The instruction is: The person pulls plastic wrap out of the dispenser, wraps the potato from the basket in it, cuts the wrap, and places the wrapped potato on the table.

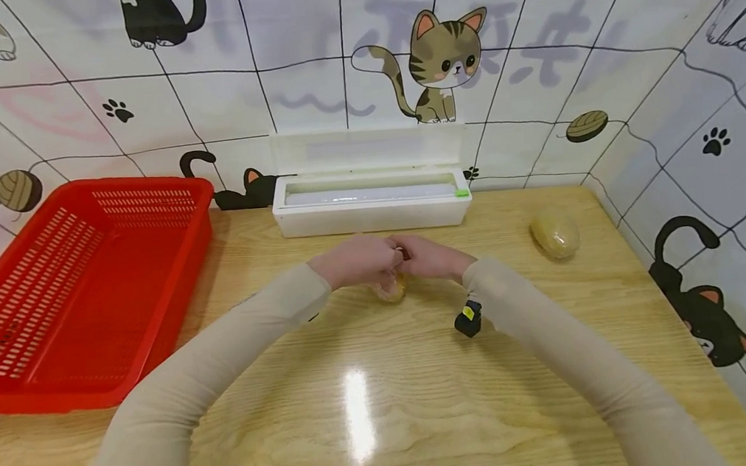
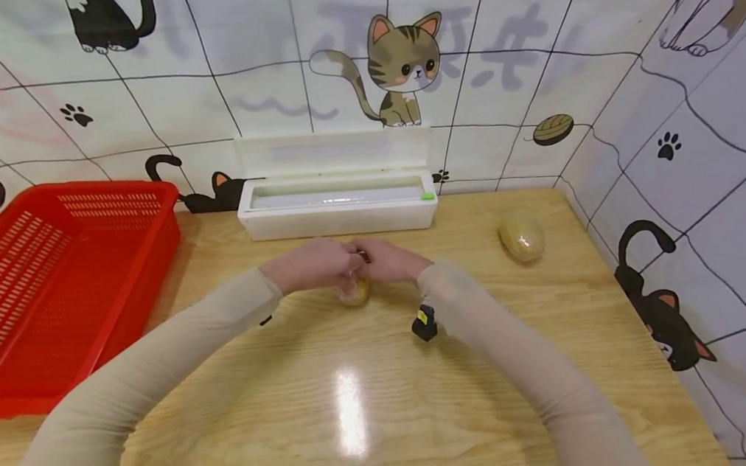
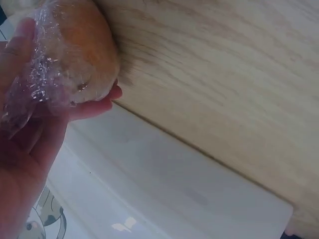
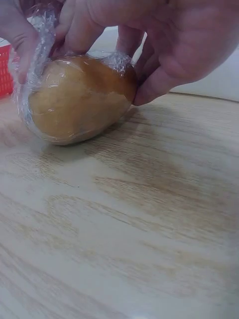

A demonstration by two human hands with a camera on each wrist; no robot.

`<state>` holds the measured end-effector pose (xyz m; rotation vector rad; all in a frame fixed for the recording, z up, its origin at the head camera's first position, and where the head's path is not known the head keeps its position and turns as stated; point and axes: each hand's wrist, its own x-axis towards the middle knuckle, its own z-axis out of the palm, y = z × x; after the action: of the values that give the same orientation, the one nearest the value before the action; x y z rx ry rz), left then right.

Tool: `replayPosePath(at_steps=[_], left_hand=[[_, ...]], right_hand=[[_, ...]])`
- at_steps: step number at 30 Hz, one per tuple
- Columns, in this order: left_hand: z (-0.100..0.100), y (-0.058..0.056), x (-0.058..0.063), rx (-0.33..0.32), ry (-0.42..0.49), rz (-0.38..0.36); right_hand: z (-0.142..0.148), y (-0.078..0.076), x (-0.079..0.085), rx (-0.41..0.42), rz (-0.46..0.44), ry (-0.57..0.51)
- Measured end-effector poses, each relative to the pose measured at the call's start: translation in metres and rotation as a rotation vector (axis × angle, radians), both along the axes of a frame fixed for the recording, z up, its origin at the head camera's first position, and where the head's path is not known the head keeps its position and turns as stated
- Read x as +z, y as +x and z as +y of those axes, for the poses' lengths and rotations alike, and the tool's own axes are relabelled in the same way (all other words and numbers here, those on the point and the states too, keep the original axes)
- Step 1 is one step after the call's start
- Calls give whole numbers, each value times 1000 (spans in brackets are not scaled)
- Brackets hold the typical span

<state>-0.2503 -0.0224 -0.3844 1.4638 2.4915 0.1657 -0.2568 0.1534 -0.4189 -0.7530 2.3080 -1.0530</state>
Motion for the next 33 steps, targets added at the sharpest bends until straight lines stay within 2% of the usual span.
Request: replayPosePath(at_steps=[2,6,9,11,14,15,16,17,21,22,25,27,29,31,33], left_hand=[[-2,-3,-1,-12,32,-51],[-6,-7,1,-64,126,-205],[-9,-8,2,-73,176,-297],[-10,-7,0,1,222,-451],[-10,-5,-7,201,322,-709],[-10,-4,-10,242,359,-748],[-11,-5,-12,244,387,-745],[-12,-6,-14,222,390,-691],[-14,-14,-19,75,385,-386],[-14,-16,-21,62,385,-352],[-12,-21,-24,102,402,-380],[-9,-24,-26,111,408,-384],[-8,-25,-26,120,414,-364],[-7,-26,-25,122,428,-353],[-6,-26,-25,120,442,-336]], right_hand=[[0,1,-1,5,12,-4],[0,0,-3,14,29,-17],[1,-1,-4,10,29,-22],[1,-1,-5,0,26,-22],[3,1,-5,-17,18,-27],[4,2,-5,-22,23,-23],[4,3,-5,-26,36,-16],[5,4,-6,-30,43,-9],[6,6,-5,-12,85,24],[7,6,-5,7,92,26],[12,3,-3,48,43,17],[16,1,-2,35,-50,-21],[19,0,3,-17,-161,-88],[21,2,7,-88,-236,-161],[20,2,9,-132,-241,-221]])
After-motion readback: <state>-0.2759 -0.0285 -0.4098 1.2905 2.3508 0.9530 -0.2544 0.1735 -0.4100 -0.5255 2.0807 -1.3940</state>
